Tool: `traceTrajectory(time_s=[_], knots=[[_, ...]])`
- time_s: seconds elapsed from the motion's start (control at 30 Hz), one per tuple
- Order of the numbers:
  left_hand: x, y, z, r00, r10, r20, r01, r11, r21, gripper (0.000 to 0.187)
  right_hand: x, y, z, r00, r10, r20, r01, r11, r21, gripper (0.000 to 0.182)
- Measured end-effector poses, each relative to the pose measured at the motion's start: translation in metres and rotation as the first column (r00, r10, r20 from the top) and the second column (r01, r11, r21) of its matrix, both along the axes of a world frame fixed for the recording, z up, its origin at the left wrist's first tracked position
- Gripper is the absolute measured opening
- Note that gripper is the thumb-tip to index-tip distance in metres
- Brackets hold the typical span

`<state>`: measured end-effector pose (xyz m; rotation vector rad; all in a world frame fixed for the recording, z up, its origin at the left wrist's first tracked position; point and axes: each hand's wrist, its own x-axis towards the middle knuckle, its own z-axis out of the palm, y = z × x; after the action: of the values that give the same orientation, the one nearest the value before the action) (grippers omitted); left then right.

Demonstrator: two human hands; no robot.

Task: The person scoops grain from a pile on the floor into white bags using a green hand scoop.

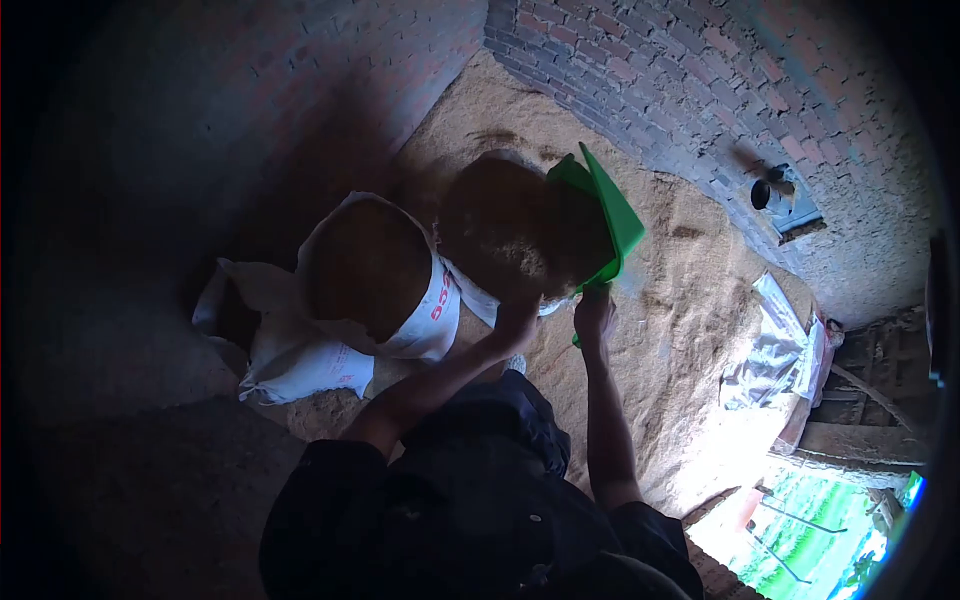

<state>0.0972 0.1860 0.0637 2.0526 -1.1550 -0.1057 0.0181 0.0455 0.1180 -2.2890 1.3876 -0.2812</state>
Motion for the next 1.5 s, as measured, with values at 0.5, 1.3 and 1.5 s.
traceTrajectory(time_s=[0.5, 1.3, 1.5], knots=[[-0.031, -0.025, -0.016, 0.979, 0.010, 0.203, 0.007, 0.996, -0.085, 0.029, 0.017, -0.060, 0.051, 0.896, 0.444, -0.009, -0.409, 0.818, -0.405, 0.015], [0.004, 0.039, -0.047, 0.404, 0.771, -0.493, -0.802, 0.558, 0.215, 0.052, 0.180, -0.018, -0.002, 0.622, 0.242, 0.745, -0.767, 0.380, 0.517, 0.027], [0.050, 0.018, -0.039, 0.373, 0.810, -0.452, -0.626, 0.579, 0.522, 0.081, 0.156, -0.175, -0.034, 0.822, 0.429, -0.373, -0.453, 0.891, 0.028, 0.068]])
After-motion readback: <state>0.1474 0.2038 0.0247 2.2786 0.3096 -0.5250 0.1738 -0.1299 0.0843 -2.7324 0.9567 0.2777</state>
